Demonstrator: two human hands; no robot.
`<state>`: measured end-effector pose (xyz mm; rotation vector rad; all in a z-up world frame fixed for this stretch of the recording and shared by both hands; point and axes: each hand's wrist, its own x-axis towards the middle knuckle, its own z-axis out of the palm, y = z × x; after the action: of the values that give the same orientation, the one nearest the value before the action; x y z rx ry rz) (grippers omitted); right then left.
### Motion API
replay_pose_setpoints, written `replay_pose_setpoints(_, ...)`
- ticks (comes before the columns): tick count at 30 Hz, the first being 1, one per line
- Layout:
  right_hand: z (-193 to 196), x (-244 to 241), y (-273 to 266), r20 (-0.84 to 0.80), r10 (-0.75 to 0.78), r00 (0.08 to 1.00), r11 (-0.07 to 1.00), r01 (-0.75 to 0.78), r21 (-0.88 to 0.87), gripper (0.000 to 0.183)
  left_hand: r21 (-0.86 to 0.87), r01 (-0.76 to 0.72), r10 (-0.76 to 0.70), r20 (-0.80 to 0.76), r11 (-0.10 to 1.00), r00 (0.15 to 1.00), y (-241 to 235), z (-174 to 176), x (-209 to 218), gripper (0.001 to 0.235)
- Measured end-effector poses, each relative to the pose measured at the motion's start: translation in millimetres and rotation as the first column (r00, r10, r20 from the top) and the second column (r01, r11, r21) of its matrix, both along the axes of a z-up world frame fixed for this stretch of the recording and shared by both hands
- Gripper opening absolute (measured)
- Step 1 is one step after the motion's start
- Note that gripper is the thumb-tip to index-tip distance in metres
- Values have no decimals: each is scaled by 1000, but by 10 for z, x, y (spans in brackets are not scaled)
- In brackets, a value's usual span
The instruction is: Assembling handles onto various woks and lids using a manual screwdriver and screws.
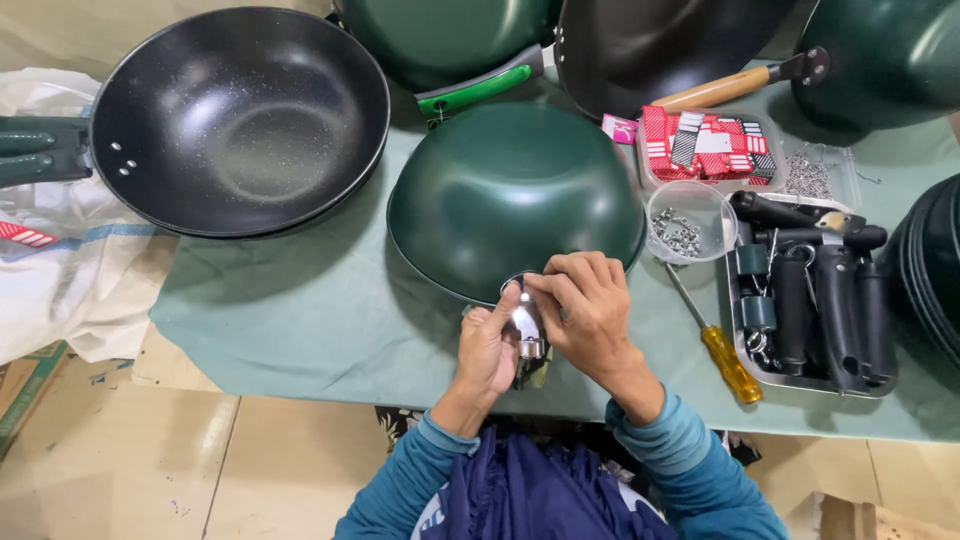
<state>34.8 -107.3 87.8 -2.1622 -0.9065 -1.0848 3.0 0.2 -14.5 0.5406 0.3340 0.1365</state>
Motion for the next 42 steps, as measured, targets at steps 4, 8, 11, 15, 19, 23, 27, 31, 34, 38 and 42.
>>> replay_pose_setpoints(4,-33,-21,-1,-20,-1,1000,1000,1,-3,6,-8,-2,2,-6,1000,1000,3,-106,-13,16)
replay_pose_setpoints(8,-112,-43,-7,-46,3,999,1000,-3,2,7,0,29,-29,-16,1000,999,17,-232,-33,16)
replay_pose_setpoints(11,-186,-82,-14,-65,-2,998,1000,1,-7,8,2,53,-53,-29,999,998,37,-474,-31,16)
replay_pose_setpoints(15,-353,-104,-19,-58,-10,998,1000,9,-17,9,0,91,-91,-59,996,994,54,-826,-57,18)
replay_pose_setpoints(19,-485,-149,0,-58,-7,998,1000,5,-24,10,13,104,-103,-69,994,992,131,-441,-203,21)
replay_pose_setpoints(23,-567,-162,20,-41,-11,999,999,10,-40,9,40,122,-119,-76,992,990,202,-645,-248,21)
replay_pose_setpoints(27,-599,-173,33,-51,-6,999,999,4,-51,7,61,188,-181,-106,980,978,350,-262,-377,27)
replay_pose_setpoints(31,-642,-190,33,-64,-15,998,998,11,-56,8,60,266,-258,-110,962,960,491,-199,-504,28)
replay_pose_setpoints(34,-702,-192,26,-71,-15,997,998,11,-58,7,103,319,-310,-98,942,946,571,-197,-597,54)
replay_pose_setpoints(38,-657,-215,34,-84,-18,996,996,10,-86,4,325,453,-440,-119,830,890,676,182,-710,86)
replay_pose_setpoints(42,-635,-233,4,-124,-23,992,992,7,-130,7,678,548,-538,-259,491,802,863,480,-791,75)
